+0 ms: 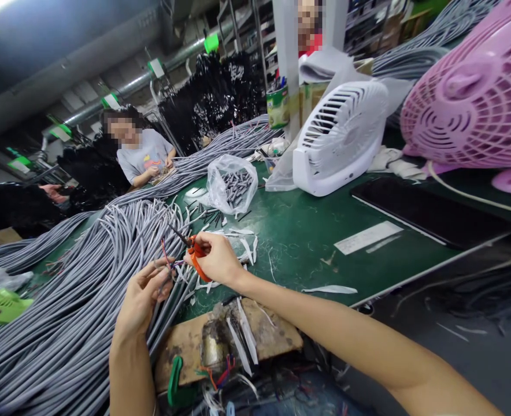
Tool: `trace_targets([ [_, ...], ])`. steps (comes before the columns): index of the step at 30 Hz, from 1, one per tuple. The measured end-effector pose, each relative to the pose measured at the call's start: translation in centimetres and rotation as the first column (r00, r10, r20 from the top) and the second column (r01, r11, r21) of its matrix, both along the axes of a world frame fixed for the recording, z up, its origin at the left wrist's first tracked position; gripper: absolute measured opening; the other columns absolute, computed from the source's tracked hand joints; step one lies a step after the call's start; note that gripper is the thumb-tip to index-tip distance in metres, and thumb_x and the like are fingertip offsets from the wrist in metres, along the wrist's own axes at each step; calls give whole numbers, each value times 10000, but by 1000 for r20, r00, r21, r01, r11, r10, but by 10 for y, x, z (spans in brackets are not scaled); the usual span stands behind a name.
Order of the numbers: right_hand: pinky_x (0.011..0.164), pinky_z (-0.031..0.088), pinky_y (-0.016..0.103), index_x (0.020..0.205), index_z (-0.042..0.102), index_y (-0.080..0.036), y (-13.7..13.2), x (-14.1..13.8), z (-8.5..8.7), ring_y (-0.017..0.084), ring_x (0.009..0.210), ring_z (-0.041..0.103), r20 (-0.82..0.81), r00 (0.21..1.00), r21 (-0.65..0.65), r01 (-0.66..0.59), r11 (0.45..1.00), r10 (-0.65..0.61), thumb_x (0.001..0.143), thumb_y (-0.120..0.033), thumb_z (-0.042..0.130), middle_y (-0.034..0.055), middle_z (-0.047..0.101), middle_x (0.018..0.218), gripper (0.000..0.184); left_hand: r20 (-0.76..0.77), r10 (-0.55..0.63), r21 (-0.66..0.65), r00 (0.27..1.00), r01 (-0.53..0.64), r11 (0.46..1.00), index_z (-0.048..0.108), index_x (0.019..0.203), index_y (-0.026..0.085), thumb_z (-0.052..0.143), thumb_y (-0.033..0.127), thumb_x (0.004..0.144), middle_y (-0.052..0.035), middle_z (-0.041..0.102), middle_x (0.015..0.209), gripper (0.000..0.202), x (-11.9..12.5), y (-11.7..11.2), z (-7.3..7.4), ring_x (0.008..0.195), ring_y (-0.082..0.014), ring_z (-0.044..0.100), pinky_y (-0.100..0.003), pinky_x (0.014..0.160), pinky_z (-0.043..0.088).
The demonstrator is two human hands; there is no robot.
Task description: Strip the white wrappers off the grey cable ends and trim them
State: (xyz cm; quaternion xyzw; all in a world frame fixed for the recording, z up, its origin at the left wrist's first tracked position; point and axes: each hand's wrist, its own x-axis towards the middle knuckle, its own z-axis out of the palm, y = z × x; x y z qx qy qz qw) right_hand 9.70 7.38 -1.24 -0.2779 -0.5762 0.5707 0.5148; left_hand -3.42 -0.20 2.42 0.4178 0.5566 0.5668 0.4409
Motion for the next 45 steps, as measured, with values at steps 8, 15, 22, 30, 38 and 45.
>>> trace_targets([
  [8, 467, 285, 197, 552, 400, -185, -4, 9, 6, 75, 499, 337, 153, 944, 173, 266, 948, -293, 645, -481, 616, -55, 399, 514, 378, -102, 150, 208, 983, -127, 970, 669, 677, 143, 737, 247, 570, -9, 618, 618, 164, -12, 0, -8, 411, -39, 435, -141, 353, 310],
  [15, 438, 208, 196, 461, 331, -184, -10, 6, 5, 66, 473, 239, 413, 889, 323, 62, 944, -199, 643, -493, 605, -73, 285, 449, 452, -182, 180, 336, 967, -111, 935, 698, 633, 171, 668, 128, 569, 12, 579, 498, 83, -17, -2, -11, 435, -85, 496, -164, 385, 369],
  [22, 437, 204, 195, 451, 364, -176, -12, 4, 0, 59, 455, 241, 477, 858, 355, 8, 935, -188, 633, -450, 630, -73, 299, 437, 423, -193, 78, 302, 978, -17, 953, 681, 619, 167, 663, 124, 561, 13, 589, 534, 75, -9, -4, -6, 416, -82, 512, -162, 362, 377],
  [30, 428, 199, 181, 446, 370, -170, -13, 3, -2, 55, 450, 234, 447, 878, 363, -5, 932, -170, 640, -491, 645, -76, 289, 436, 464, -240, 154, 27, 958, -152, 988, 674, 640, 107, 775, 259, 482, 5, 566, 473, 242, -15, -10, 4, 394, -91, 492, -200, 374, 409],
  [38, 479, 253, 191, 519, 425, -175, -17, 2, -4, 65, 471, 320, 419, 886, 490, -36, 871, -199, 662, -365, 656, -62, 390, 500, 332, -214, -21, 64, 977, 36, 997, 567, 495, 112, 695, 439, 640, 30, 419, 432, 380, -18, -9, 0, 341, -20, 300, -163, 325, 219],
  [45, 519, 312, 207, 592, 502, -168, -15, 4, -11, 100, 522, 408, 349, 869, 703, 6, 711, -352, 722, -351, 593, -12, 494, 570, 242, -142, -50, 49, 989, 57, 997, 595, 570, 115, 709, 467, 606, 27, 459, 446, 372, -14, -10, 1, 296, -11, 283, -152, 286, 164],
])
